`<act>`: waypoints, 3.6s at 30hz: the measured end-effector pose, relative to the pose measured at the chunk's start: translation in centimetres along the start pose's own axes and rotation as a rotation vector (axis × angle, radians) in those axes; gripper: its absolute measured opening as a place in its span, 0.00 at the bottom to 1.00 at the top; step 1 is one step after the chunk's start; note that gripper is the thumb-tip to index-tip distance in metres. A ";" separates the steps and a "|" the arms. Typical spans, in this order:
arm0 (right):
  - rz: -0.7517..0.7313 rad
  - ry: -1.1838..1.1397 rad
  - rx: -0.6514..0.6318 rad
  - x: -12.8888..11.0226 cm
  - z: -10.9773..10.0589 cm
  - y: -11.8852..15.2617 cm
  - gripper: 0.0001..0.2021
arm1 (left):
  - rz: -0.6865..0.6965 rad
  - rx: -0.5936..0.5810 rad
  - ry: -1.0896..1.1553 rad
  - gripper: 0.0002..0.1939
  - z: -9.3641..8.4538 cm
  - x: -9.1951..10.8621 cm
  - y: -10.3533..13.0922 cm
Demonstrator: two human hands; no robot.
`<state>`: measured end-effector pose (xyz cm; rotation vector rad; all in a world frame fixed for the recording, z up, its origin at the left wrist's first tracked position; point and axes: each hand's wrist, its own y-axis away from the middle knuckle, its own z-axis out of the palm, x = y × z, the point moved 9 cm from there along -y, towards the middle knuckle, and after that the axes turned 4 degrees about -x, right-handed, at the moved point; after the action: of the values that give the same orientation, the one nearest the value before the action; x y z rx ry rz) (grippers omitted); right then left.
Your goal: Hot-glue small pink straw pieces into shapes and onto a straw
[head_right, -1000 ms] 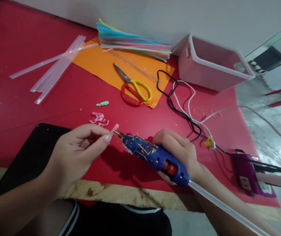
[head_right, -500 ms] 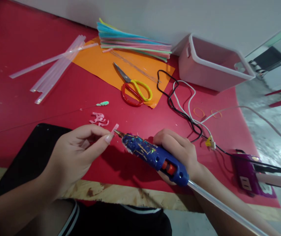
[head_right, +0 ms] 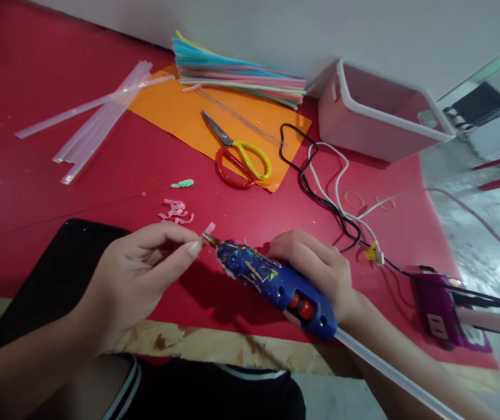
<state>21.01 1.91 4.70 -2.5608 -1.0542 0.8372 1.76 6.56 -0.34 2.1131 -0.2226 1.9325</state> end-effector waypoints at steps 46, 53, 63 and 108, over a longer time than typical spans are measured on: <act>0.006 0.009 0.031 -0.7 0.0 -0.1 0.12 | -0.134 -0.141 0.530 0.09 1.6 -1.2 -0.2; 0.011 0.037 0.031 -0.6 0.0 0.0 0.08 | -0.132 -0.134 0.531 0.09 1.6 -1.2 -0.3; 0.005 0.044 0.049 -0.2 -0.2 0.1 0.10 | -0.123 -0.145 0.548 0.08 1.5 -1.3 -0.3; 0.112 0.052 0.084 -0.6 -0.5 -1.3 0.17 | 0.508 -0.253 -0.329 0.06 2.9 3.7 1.7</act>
<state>20.23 2.38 5.90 -2.5751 -0.8495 0.8189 4.38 4.33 3.26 2.3360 -1.1009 1.6476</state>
